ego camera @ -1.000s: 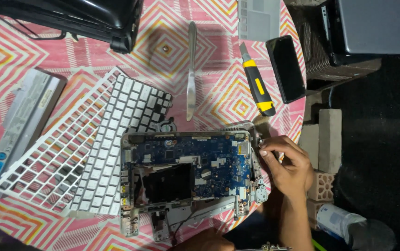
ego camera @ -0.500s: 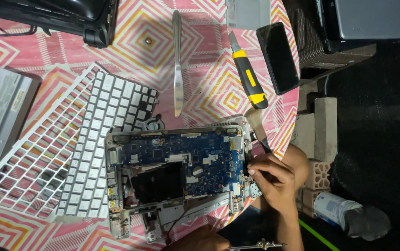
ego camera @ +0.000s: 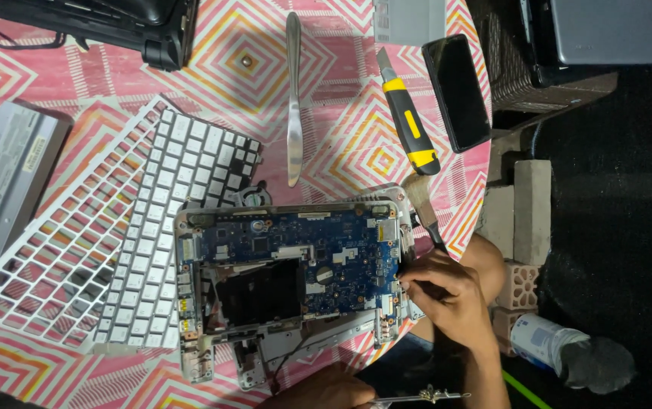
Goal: The person is unscrewing a motherboard from a laptop casing and carefully lifting it to disconnect components.
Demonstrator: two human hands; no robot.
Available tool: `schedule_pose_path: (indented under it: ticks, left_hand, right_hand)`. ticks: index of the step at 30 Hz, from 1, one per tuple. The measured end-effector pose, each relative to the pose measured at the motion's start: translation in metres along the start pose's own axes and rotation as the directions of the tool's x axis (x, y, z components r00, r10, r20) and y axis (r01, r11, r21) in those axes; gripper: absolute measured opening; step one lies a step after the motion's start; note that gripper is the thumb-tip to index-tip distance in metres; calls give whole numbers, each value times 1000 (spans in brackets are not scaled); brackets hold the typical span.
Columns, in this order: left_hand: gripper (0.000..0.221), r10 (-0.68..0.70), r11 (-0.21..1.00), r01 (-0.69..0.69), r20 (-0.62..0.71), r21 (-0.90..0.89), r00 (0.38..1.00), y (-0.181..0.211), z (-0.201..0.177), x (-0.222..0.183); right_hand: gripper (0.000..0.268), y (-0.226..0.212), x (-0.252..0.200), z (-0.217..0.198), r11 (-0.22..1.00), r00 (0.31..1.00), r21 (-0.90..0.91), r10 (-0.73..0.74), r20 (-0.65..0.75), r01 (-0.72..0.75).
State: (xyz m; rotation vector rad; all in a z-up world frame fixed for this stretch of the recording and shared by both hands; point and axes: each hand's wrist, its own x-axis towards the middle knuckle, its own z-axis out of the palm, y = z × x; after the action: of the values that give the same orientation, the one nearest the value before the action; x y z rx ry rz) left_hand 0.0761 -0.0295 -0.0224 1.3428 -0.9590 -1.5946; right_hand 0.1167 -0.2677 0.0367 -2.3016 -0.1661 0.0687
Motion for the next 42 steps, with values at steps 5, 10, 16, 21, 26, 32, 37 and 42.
schedule_pose_path:
  ticks: [5, 10, 16, 21, 26, 32, 37, 42]
  left_hand:
    - [39, 80, 997, -80, -33, -11, 996, 0, -1, 0]
    - [46, 172, 984, -176, -103, -30, 980, 3, -2, 0]
    - [44, 189, 981, -191, -112, -12, 976, -2, 2, 4]
    - [44, 165, 986, -167, -85, -13, 983, -1, 1, 4]
    - [41, 101, 995, -101, -41, 1, 994, 5, -4, -1]
    - [42, 91, 996, -89, -62, 29, 994, 10, -5, -3]
    - [46, 138, 990, -139, -77, 2, 987, 8, -4, -2]
    - [42, 3, 1000, -4, -41, -17, 999, 29, -14, -18]
  right_hand:
    - [7, 0, 1, 0, 998, 999, -60, 17, 51, -13]
    - [6, 2, 0, 1, 997, 998, -78, 23, 62, -18]
    - [7, 10, -5, 3, 999, 999, 18, 38, 29, -39]
    - [7, 13, -6, 3, 996, 997, 39, 77, 27, -78]
    - [7, 12, -5, 3, 995, 996, 39, 88, 24, -88]
    - [10, 10, -4, 1, 994, 994, 26, 103, 31, -104]
    - [7, 9, -4, 2, 989, 989, 32, 146, 23, -147]
    - [12, 18, -10, 3, 981, 980, -4, 194, 36, -194]
